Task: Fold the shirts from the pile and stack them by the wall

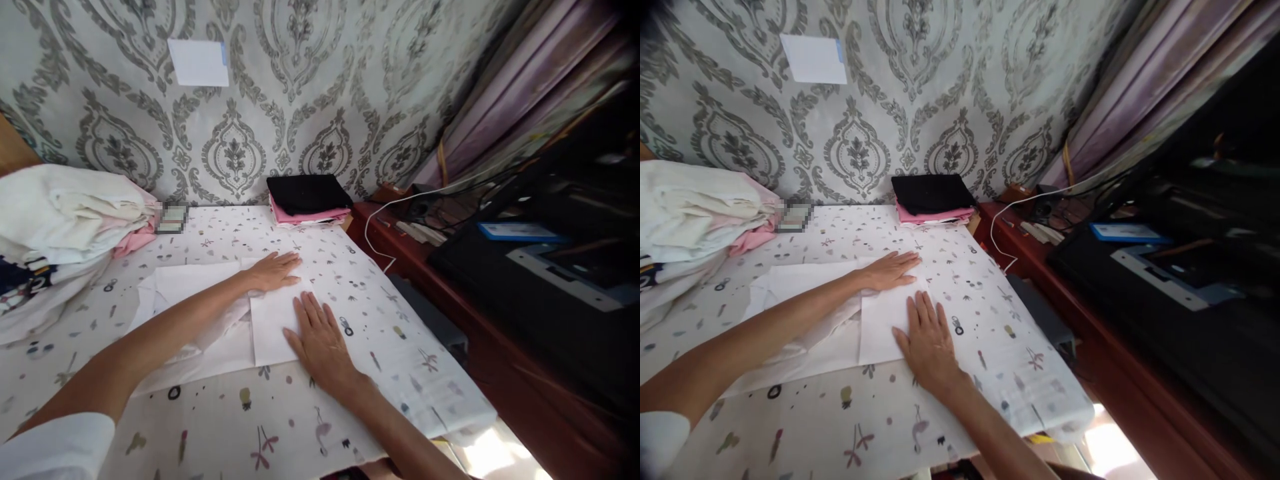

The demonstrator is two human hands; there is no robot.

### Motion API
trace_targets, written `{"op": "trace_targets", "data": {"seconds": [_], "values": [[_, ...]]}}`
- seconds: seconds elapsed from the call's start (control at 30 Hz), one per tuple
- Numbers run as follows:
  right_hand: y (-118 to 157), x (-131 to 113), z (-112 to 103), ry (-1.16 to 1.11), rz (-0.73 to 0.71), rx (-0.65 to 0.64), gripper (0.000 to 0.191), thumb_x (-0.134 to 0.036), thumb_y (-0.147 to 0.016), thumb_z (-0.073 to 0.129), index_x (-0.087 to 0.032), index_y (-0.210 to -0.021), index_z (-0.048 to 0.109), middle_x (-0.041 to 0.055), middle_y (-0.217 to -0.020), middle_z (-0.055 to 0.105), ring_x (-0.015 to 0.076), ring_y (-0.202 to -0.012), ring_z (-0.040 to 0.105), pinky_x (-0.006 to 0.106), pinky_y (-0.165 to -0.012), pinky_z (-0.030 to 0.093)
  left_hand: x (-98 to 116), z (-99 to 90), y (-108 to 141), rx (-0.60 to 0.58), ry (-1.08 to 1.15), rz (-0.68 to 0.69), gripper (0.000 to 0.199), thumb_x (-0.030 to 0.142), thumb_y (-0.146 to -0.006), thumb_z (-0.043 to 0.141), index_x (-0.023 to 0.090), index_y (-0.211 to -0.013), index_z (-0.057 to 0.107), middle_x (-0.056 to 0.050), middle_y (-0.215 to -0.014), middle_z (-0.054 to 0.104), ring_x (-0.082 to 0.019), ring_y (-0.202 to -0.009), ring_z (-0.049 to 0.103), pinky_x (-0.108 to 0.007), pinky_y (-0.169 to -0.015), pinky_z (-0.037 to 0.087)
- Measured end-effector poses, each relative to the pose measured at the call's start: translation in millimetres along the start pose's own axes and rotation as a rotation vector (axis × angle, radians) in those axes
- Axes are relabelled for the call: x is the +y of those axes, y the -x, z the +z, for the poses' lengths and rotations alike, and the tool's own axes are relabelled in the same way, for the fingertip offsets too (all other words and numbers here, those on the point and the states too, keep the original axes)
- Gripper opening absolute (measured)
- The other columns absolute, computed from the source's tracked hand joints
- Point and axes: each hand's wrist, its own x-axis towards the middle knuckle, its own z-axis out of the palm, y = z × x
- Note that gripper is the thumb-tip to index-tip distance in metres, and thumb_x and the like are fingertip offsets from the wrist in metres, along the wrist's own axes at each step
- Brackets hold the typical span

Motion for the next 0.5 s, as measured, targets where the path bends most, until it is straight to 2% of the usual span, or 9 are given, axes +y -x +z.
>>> {"op": "trace_targets", "data": {"seconds": [0.13, 0.2, 0.3, 0.37, 0.43, 0.5], "values": [[12, 3, 0, -0.031, -0.035, 0.058, 0.060, -0.046, -0.103, 0.034, -0.009, -0.150, 0.042, 0.0195, -0.156, 0.040, 0.0289, -0.148, 0.032, 0.051, -0.119, 0.031, -5, -1.8, -8, -0.014, 0.023, -0.051, 0.068, 0.056, -0.100, 0.028, 0.022, -0.159, 0.021, -0.008, -0.168, 0.012, -0.021, -0.156, 0.006, -0.045, -0.124, 0.000], [16, 5, -4, -0.070, -0.022, 0.084, 0.059, -0.046, -0.103, 0.034, -0.010, -0.149, 0.043, 0.0202, -0.156, 0.041, 0.0292, -0.147, 0.034, 0.050, -0.116, 0.034, -7, -4.7, -9, 0.034, 0.070, -0.078, 0.065, 0.053, -0.101, 0.029, 0.020, -0.157, 0.026, -0.009, -0.168, 0.018, -0.022, -0.155, 0.011, -0.045, -0.124, 0.003], [25, 11, -11, -0.112, 0.087, 0.144, 0.059, -0.049, -0.100, 0.037, -0.011, -0.146, 0.044, 0.0215, -0.151, 0.046, 0.0325, -0.139, 0.043, 0.052, -0.108, 0.042, -16, -12.1, -8, 0.179, 0.202, -0.105, 0.055, 0.042, -0.101, 0.033, 0.016, -0.149, 0.039, -0.012, -0.159, 0.038, -0.021, -0.146, 0.035, -0.037, -0.120, 0.022], [31, 15, -17, -0.109, 0.207, 0.166, 0.058, -0.052, -0.098, 0.041, -0.012, -0.140, 0.049, 0.0210, -0.136, 0.057, 0.0344, -0.125, 0.053, 0.053, -0.099, 0.046, -27, -19.7, -6, 0.241, 0.272, -0.159, 0.047, 0.031, -0.097, 0.040, 0.015, -0.140, 0.049, -0.013, -0.147, 0.052, -0.019, -0.133, 0.050, -0.031, -0.111, 0.036], [34, 16, -23, -0.104, 0.317, 0.164, 0.052, -0.053, -0.095, 0.045, -0.013, -0.127, 0.056, 0.0177, -0.117, 0.064, 0.0337, -0.109, 0.058, 0.052, -0.091, 0.047, -39, -28.4, -6, 0.239, 0.294, -0.228, 0.042, 0.023, -0.089, 0.049, 0.014, -0.128, 0.058, -0.013, -0.133, 0.062, -0.020, -0.120, 0.059, -0.030, -0.102, 0.044], [34, 15, -29, -0.112, 0.390, 0.143, 0.043, -0.054, -0.091, 0.049, -0.016, -0.108, 0.062, 0.0138, -0.102, 0.065, 0.0319, -0.098, 0.058, 0.050, -0.086, 0.046, -49, -36.3, -8, 0.198, 0.299, -0.273, 0.038, 0.019, -0.078, 0.060, 0.014, -0.115, 0.065, -0.010, -0.117, 0.068, -0.022, -0.106, 0.064, -0.030, -0.093, 0.048]]}}
